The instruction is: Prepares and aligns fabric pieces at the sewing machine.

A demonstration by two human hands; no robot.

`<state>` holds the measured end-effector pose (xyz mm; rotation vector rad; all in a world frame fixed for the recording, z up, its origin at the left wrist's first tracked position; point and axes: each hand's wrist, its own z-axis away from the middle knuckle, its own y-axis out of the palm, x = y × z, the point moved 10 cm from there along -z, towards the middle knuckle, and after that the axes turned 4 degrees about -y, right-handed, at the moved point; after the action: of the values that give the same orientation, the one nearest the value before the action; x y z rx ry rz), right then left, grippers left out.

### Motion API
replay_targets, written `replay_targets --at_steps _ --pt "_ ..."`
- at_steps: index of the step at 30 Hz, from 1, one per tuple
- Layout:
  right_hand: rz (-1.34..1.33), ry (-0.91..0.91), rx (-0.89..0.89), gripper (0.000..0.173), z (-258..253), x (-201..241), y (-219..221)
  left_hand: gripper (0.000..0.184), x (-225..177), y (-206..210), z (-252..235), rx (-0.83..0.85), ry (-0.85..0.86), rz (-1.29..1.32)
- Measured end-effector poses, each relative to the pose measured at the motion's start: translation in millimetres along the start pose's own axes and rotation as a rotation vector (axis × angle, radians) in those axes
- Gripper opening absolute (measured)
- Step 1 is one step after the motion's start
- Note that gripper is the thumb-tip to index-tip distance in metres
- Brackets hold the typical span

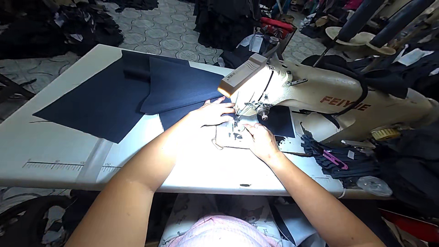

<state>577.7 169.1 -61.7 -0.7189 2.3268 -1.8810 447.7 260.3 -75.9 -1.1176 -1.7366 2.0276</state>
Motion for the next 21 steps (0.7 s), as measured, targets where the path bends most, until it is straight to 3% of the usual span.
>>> replay_targets --at_steps 6,9,12,16,18,21 --pt "0.096 0.07 0.03 0.031 -30 -18 10 0.051 10 -4 0 -0.017 -0.064 0.013" --pt "0.039 -0.018 -0.02 0.036 -50 -31 25 0.052 17 -3 -2 -0.021 -0.103 0.009" --pt "-0.053 0.001 -0.006 0.041 -68 -44 35 0.055 37 -7 -3 -0.034 -0.208 -0.035" --pt "-0.247 0.217 0.058 0.048 -85 -70 46 0.055 71 -24 7 -0.103 -0.477 -0.052" --pt "-0.428 0.294 0.072 0.051 -66 -55 22 0.05 79 -34 14 -0.138 -0.644 -0.06" --pt "-0.556 0.504 0.009 0.04 -31 -16 -35 0.042 79 -49 23 -0.284 -0.714 -0.084"
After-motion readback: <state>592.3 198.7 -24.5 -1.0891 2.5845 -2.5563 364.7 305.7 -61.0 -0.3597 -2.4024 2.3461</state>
